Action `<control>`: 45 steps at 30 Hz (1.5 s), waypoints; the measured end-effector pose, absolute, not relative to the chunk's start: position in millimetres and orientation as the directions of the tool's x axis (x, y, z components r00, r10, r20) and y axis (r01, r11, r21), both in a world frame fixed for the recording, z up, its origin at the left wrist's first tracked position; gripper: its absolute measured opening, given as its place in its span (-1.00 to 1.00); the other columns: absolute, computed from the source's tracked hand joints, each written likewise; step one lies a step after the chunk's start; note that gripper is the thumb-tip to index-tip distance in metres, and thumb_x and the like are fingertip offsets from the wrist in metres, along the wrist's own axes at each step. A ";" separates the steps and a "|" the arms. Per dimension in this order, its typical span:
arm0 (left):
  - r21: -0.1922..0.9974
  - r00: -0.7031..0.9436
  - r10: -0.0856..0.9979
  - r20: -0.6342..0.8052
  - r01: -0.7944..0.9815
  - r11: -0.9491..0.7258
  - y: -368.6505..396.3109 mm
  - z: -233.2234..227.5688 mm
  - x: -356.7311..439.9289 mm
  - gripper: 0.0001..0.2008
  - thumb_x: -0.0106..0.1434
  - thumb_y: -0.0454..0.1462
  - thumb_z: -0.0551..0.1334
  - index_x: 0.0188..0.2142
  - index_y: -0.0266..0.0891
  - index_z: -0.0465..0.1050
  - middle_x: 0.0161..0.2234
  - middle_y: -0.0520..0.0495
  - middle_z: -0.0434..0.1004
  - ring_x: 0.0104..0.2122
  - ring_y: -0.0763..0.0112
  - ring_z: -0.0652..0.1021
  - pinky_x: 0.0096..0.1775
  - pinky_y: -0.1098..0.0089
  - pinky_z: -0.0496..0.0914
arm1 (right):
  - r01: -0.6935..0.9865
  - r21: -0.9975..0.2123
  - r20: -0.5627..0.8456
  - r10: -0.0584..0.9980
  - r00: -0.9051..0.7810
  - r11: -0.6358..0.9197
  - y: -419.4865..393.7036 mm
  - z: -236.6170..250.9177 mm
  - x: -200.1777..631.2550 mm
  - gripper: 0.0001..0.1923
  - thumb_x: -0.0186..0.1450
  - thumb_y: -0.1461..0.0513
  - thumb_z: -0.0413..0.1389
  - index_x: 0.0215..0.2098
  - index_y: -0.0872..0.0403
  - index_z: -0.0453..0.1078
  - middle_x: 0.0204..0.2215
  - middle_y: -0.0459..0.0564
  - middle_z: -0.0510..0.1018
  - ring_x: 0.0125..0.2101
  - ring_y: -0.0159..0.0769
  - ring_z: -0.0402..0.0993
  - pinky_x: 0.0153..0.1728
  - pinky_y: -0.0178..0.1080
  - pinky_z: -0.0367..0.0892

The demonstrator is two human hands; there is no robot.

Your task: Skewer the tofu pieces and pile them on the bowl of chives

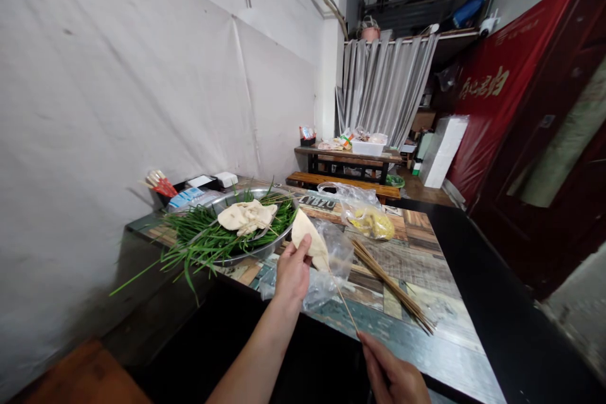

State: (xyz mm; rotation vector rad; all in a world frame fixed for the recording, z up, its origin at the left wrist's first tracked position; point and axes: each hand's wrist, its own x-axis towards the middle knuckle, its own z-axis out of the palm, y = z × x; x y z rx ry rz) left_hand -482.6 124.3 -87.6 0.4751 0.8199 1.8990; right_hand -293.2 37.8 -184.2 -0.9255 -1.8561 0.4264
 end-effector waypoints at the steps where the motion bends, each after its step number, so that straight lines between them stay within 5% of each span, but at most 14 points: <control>1: 0.738 -0.464 0.886 0.010 -0.594 -0.319 123.6 -87.9 -481.8 -0.71 -0.11 -0.30 0.38 -0.33 -0.28 0.47 -0.37 -0.02 0.56 -0.38 0.47 0.52 -0.26 0.45 0.37 | 0.427 -0.630 0.611 0.753 -0.244 0.649 38.1 -183.7 -292.5 -0.72 0.26 0.23 -0.01 -0.13 0.08 0.46 -0.32 0.04 0.63 -0.34 -0.21 0.58 -0.33 -0.38 0.46; 6: 0.819 -0.491 0.858 0.155 -0.422 -0.389 121.8 -93.4 -475.6 -0.67 -0.05 -0.26 0.34 -0.24 -0.30 0.46 -0.31 -0.08 0.56 -0.28 0.39 0.52 -0.17 0.41 0.35 | 0.470 -0.597 0.572 0.756 -0.319 0.650 42.0 -179.6 -289.8 -0.67 0.30 0.24 -0.08 -0.10 0.19 0.43 -0.41 0.11 0.64 -0.43 -0.21 0.59 -0.43 -0.39 0.46; 12: 0.829 -0.440 0.895 0.075 -0.471 -0.301 122.4 -99.2 -471.8 -0.68 -0.06 -0.24 0.35 -0.27 -0.28 0.46 -0.35 -0.05 0.56 -0.37 0.44 0.53 -0.31 0.47 0.37 | 0.465 -0.533 0.638 0.697 -0.329 0.707 49.8 -182.0 -295.2 -0.69 0.31 0.26 -0.08 -0.09 0.22 0.39 -0.37 0.13 0.63 -0.39 -0.24 0.59 -0.36 -0.42 0.45; 18: 0.799 -0.361 0.930 -0.065 -0.577 -0.168 125.7 -96.5 -482.4 -0.67 -0.07 -0.27 0.36 -0.27 -0.29 0.43 -0.41 -0.06 0.54 -0.53 0.50 0.50 -0.54 0.55 0.32 | 0.409 -0.683 0.611 0.781 -0.133 0.605 49.7 -209.1 -304.2 -0.62 0.32 0.06 -0.14 -0.33 0.08 0.43 -0.54 0.01 0.60 -0.55 -0.29 0.56 -0.54 -0.44 0.42; 24: 0.781 -0.221 0.963 -0.157 -0.625 -0.016 121.3 -89.2 -480.6 -0.67 -0.07 -0.32 0.35 -0.26 -0.33 0.42 -0.43 -0.11 0.55 -0.50 0.40 0.54 -0.45 0.45 0.41 | 0.319 -0.830 0.445 0.888 -0.116 0.458 53.1 -238.3 -298.6 -0.58 0.29 -0.02 -0.13 -0.41 0.07 0.39 -0.75 -0.13 0.38 -0.77 -0.41 0.30 -0.73 -0.42 0.20; 32: 0.738 -0.078 0.957 -0.279 -0.655 0.162 120.3 -87.0 -466.1 -0.77 -0.07 -0.40 0.33 -0.35 -0.36 0.42 -0.51 -0.09 0.55 -0.55 0.41 0.53 -0.44 0.44 0.42 | 0.100 -0.934 0.336 0.938 -0.084 0.343 57.4 -243.5 -299.5 -0.66 0.29 0.01 -0.12 -0.42 0.05 0.29 -0.72 -0.21 0.20 -0.70 -0.39 0.17 -0.64 -0.35 0.15; 38: 0.757 -0.008 0.964 -0.265 -0.621 0.203 120.0 -90.8 -452.9 -0.76 -0.08 -0.41 0.34 -0.35 -0.34 0.42 -0.47 -0.09 0.54 -0.55 0.44 0.52 -0.44 0.45 0.42 | -0.020 -0.960 0.281 0.960 -0.021 0.280 56.4 -232.8 -303.4 -0.68 0.25 -0.01 -0.05 -0.42 0.05 0.31 -0.72 -0.21 0.20 -0.72 -0.43 0.13 -0.70 -0.38 0.09; 45: 0.796 -0.075 0.991 -0.112 -0.604 0.044 120.5 -87.5 -456.3 -0.66 -0.11 -0.33 0.37 -0.28 -0.32 0.42 -0.41 -0.10 0.54 -0.48 0.41 0.53 -0.38 0.44 0.40 | -0.010 -0.980 0.199 0.979 0.050 0.200 52.8 -225.2 -298.3 -0.60 0.17 -0.07 0.01 -0.35 0.08 0.41 -0.79 -0.24 0.12 -0.79 -0.45 0.06 -0.79 -0.40 0.00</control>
